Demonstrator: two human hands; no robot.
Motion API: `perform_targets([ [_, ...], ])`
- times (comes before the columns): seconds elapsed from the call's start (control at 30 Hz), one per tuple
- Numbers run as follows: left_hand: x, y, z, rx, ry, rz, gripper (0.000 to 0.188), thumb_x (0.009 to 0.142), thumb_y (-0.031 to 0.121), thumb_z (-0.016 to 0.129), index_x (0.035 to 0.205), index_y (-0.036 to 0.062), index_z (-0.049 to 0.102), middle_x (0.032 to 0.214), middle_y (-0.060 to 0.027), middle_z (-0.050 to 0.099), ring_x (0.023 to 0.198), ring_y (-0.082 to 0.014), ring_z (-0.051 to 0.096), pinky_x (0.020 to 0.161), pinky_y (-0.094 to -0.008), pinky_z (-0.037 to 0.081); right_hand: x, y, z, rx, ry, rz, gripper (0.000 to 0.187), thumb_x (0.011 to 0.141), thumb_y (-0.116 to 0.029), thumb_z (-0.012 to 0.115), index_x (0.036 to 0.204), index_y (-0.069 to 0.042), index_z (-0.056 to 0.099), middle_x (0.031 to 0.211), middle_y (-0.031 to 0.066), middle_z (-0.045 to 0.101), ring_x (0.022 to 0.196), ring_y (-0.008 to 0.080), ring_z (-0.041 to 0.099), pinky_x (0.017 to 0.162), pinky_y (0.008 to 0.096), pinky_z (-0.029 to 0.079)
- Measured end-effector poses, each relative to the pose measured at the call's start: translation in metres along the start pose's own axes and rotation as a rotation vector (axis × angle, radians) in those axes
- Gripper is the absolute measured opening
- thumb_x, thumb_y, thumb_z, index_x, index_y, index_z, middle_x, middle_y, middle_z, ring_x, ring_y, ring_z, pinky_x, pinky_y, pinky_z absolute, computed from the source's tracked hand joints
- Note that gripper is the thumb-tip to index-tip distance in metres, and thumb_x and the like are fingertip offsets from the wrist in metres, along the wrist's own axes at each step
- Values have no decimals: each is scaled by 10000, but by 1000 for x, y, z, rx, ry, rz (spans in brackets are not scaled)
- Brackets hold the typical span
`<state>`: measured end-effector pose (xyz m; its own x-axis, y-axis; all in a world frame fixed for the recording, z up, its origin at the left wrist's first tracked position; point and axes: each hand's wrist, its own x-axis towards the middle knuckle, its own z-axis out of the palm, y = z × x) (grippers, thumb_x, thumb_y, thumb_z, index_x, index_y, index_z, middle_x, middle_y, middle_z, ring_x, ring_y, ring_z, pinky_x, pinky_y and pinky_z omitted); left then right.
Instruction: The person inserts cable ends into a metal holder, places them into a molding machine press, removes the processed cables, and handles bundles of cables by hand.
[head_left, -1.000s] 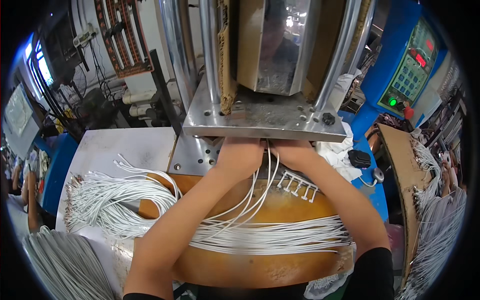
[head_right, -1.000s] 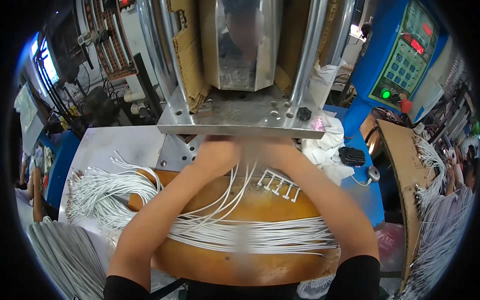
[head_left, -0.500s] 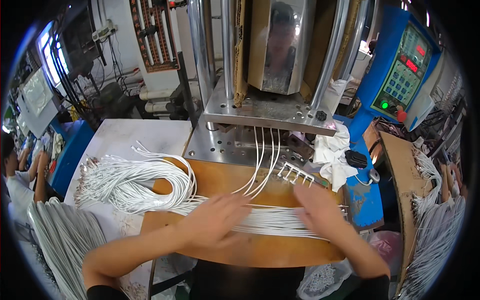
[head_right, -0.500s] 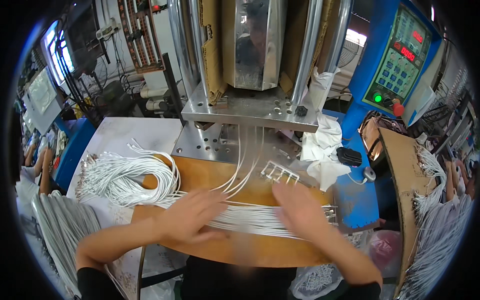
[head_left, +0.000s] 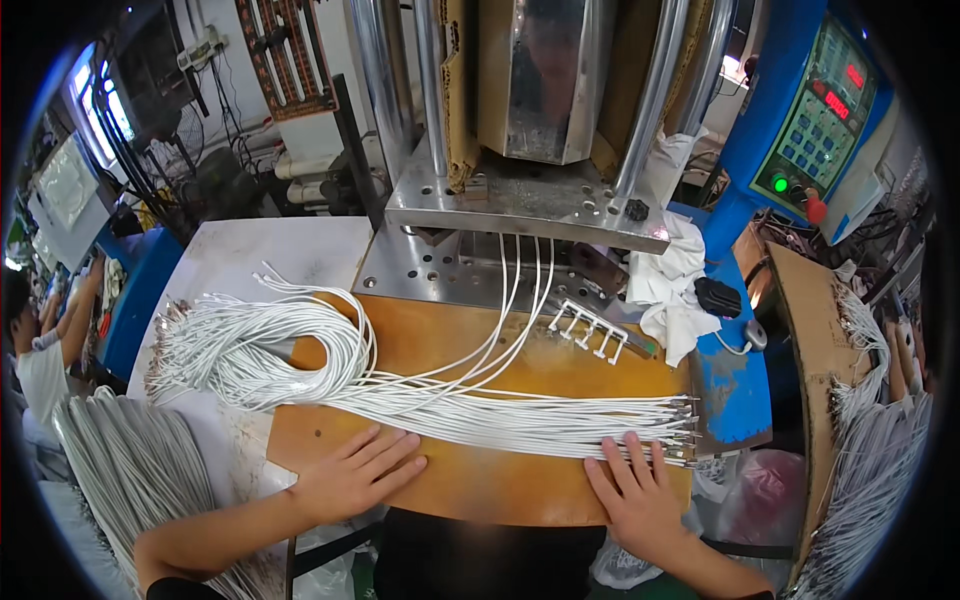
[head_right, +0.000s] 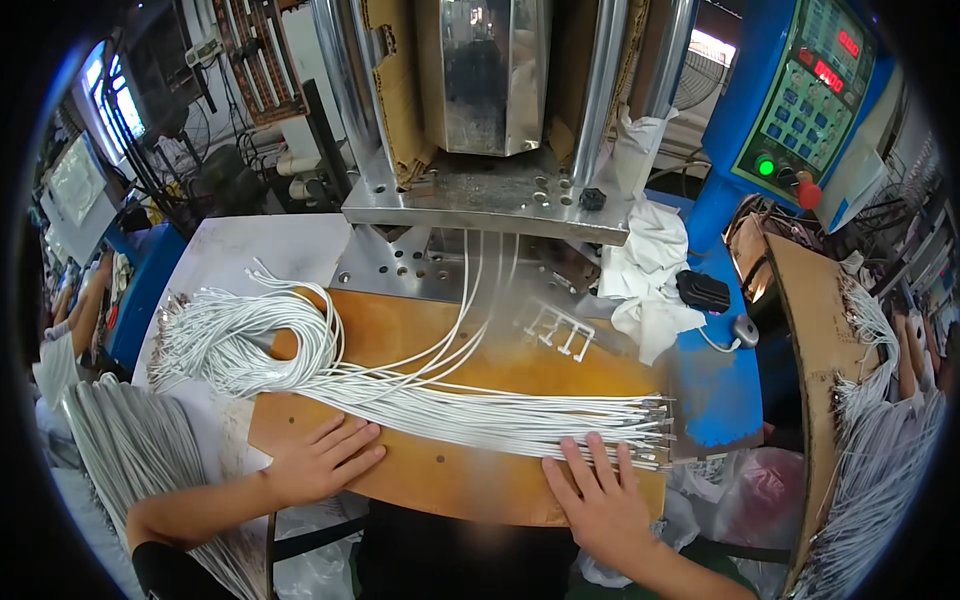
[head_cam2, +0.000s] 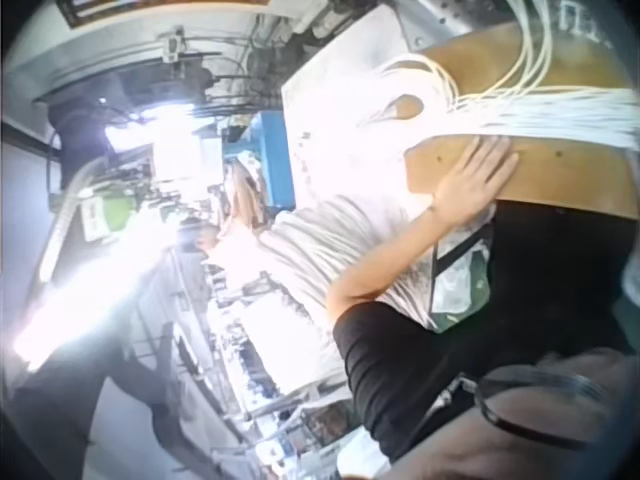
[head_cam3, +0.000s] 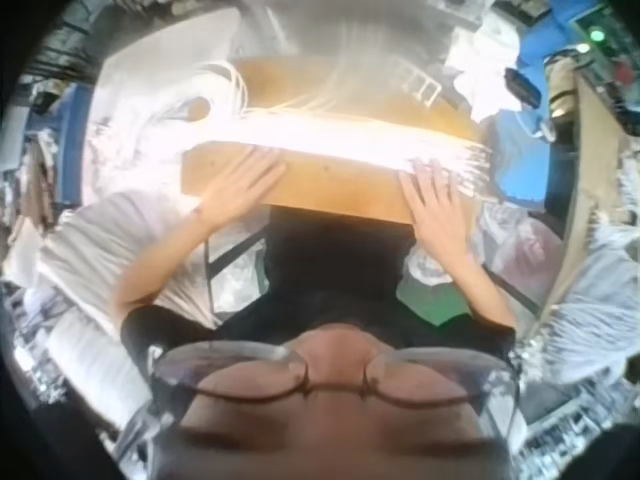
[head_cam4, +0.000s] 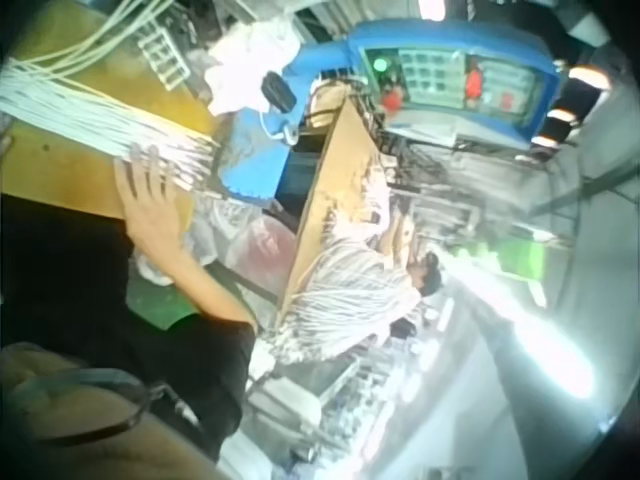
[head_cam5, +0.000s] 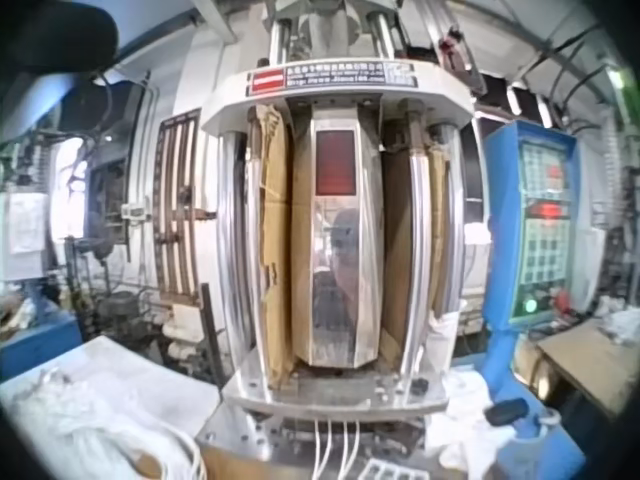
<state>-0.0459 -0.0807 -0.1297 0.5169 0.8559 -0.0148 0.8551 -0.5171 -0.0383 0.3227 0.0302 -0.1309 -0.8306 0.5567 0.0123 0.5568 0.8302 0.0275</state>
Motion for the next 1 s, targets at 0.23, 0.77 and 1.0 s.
perform_targets([
  [0.23, 0, 1, 0, -4, 54, -15, 526, 848, 126, 484, 1368, 74, 426, 1413, -125, 430, 1303, -252, 425, 1087, -436, 332, 1, -3, -4, 7, -10, 26, 601, 767, -177, 628, 1346, -112, 479, 1425, 163, 398, 1338, 407, 318, 1065, 600, 232],
  [0.77, 54, -66, -15, 86, 420, -143, 595, 736, 508, 663, 994, -25, 608, 1028, -178, 598, 1055, -318, 555, 1014, -472, 365, 63, 4, -15, 220, 261, 111, 651, 800, -387, 655, 1275, 24, 482, 1291, 198, 483, 1219, 362, 430, 1047, 490, 296],
  [1.0, 84, -95, -10, 37, 449, -15, 481, 698, 475, 689, 607, 32, 525, 690, -120, 516, 712, -296, 535, 767, -409, 440, 54, 76, -1, 239, 371, 345, 324, 830, -295, 628, 1013, -28, 606, 981, 149, 598, 923, 324, 545, 813, 442, 393],
])
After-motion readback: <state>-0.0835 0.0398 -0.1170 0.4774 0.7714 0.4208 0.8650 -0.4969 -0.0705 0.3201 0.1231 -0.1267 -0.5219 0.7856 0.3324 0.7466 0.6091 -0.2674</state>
